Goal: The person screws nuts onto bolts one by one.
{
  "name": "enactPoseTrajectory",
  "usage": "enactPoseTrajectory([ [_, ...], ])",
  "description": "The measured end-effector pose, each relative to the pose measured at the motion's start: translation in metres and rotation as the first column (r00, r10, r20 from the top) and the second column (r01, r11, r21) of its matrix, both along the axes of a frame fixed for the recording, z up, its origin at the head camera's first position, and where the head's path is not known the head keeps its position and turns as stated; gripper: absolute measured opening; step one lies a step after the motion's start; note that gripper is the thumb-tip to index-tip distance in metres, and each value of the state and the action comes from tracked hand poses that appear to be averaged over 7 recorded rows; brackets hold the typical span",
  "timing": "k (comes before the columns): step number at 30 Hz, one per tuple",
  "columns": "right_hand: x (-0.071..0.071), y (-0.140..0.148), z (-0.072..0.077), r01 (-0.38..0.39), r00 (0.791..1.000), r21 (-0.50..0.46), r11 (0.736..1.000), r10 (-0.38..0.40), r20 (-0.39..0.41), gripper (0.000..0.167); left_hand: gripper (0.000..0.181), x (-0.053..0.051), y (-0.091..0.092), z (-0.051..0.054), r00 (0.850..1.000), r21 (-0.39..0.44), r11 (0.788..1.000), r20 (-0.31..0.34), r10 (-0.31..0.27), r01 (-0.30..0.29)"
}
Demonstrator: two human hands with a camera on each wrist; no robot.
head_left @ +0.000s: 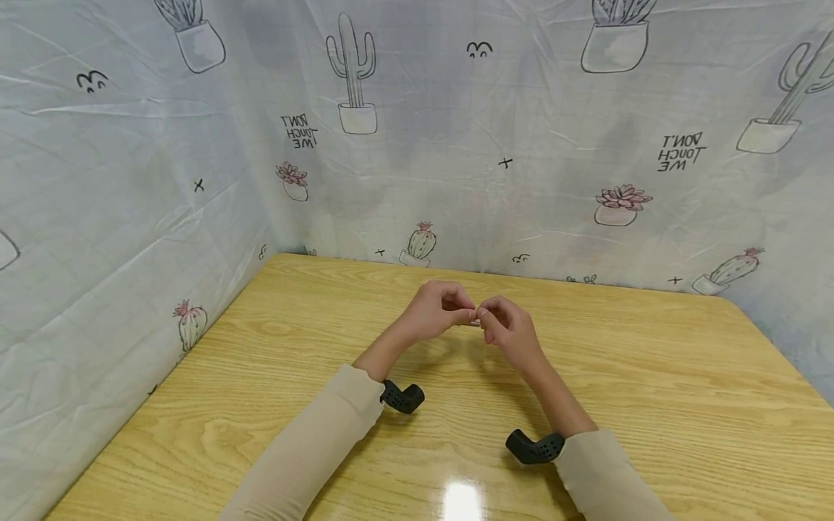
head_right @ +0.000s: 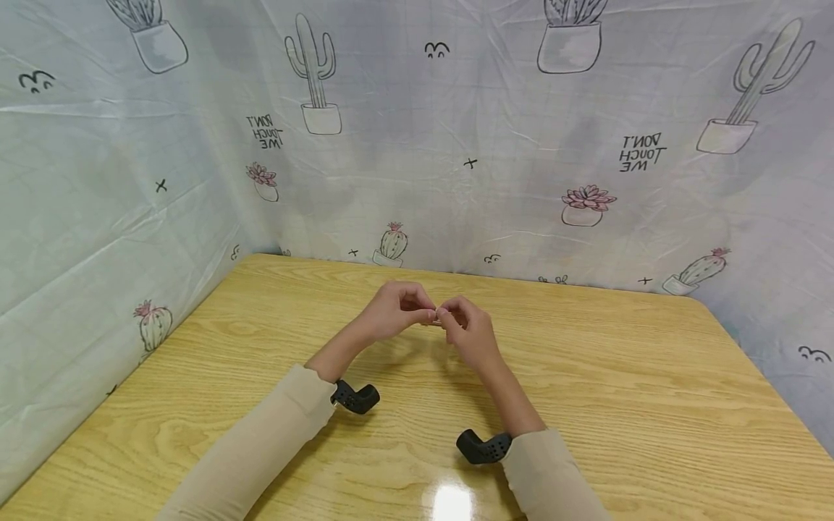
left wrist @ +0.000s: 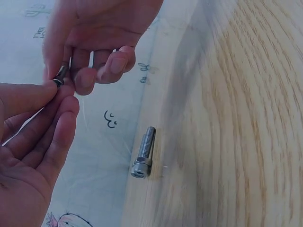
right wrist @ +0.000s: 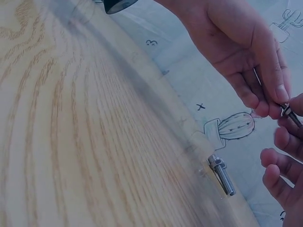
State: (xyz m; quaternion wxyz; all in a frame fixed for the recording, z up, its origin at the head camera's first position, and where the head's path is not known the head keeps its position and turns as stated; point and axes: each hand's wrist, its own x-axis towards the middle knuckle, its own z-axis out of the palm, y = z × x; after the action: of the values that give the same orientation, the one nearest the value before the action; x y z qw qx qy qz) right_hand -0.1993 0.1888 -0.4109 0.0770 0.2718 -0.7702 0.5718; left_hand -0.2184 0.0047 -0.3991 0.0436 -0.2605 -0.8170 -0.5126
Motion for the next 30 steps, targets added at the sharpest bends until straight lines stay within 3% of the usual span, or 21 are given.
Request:
enactPoseTrajectory([
  [6,0.007,0.002,0.001,0.049,0.998,0.031,0.998,-0.050,0.037,0.021,0.006,0.006,0.003,-0.001,0.999,-0.034,0.998,-0.004,-0.044,0.043],
  [11,0.011,0.005,0.000,0.084,0.996,0.044,0.995,-0.085,0.009,0.022,0.006,0.012,0.006,-0.001,0.997,-0.061,0.995,-0.009,-0.079,0.078],
  [22,0.014,0.011,-0.007,-0.045,0.998,-0.006,0.999,0.044,-0.039,0.018,0.005,0.022,0.009,-0.004,0.999,-0.010,0.999,0.009,0.052,-0.052],
  [26,0.018,0.012,-0.008,-0.038,0.998,0.003,0.999,0.039,-0.045,0.016,0.004,0.025,0.011,-0.005,0.998,-0.005,0.998,0.012,0.062,-0.062],
  [30,0.021,0.014,-0.007,-0.063,0.998,0.001,0.998,0.063,-0.023,0.025,0.004,0.029,0.013,-0.005,0.999,-0.012,0.999,-0.002,0.033,-0.033],
])
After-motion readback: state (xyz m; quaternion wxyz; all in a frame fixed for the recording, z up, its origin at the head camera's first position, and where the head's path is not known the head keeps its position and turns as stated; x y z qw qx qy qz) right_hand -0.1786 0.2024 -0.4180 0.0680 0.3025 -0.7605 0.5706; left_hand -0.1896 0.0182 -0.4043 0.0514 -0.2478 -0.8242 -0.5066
